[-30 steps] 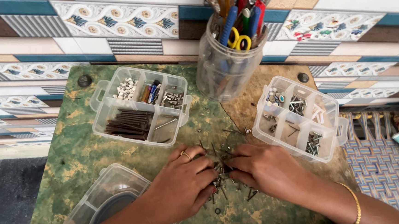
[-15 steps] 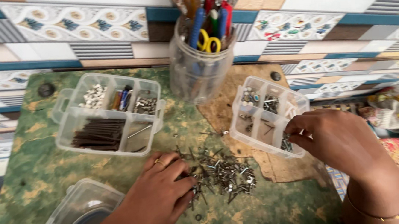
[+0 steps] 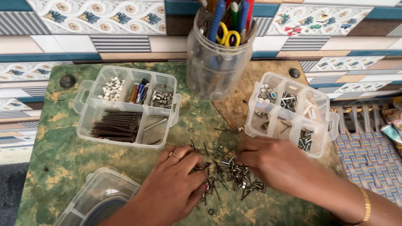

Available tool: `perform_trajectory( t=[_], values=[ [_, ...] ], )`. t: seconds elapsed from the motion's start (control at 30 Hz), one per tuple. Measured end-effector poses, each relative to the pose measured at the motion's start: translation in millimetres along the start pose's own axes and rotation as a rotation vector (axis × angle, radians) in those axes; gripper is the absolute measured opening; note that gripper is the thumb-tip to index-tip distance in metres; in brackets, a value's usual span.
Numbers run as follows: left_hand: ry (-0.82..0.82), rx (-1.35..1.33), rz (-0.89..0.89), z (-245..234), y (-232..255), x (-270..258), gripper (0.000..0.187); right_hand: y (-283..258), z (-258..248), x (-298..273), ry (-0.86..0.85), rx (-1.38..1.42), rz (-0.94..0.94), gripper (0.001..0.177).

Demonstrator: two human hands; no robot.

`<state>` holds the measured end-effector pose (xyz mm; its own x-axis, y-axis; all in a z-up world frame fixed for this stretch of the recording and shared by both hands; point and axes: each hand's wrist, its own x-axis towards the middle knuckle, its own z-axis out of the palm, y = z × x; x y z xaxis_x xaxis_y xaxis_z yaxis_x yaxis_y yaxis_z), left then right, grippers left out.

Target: The person sorts a mixed pile of screws and fasteners on a table, picking them up by hand and placing them into compartments of two clear plastic storage boxes. The person repeatedly picks, separates, and places items into the boxes throughout the clip.

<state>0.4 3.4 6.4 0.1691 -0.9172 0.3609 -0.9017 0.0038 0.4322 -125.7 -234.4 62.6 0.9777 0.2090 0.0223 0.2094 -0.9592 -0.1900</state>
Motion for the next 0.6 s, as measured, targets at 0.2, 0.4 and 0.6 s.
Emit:
perform_trajectory(
  t=[0.2,0.4,0.6],
  values=[
    [0.031,0.013,-0.011,0.9,1.0,-1.0,0.018,-0.4,19.5,21.7,0.249,-0.121,-0.026,0.026],
    [0.102,0.103,-0.032,2.7,0.3,-0.1,0.031,-1.3,27.0,25.6,0.230,-0.147,-0.056,0.024],
    [0.067,0.078,-0.045,3.6,0.0,-0.4,0.031,-3.2,19.7,23.3,0.259,-0.092,-0.022,0.014]
  ],
)
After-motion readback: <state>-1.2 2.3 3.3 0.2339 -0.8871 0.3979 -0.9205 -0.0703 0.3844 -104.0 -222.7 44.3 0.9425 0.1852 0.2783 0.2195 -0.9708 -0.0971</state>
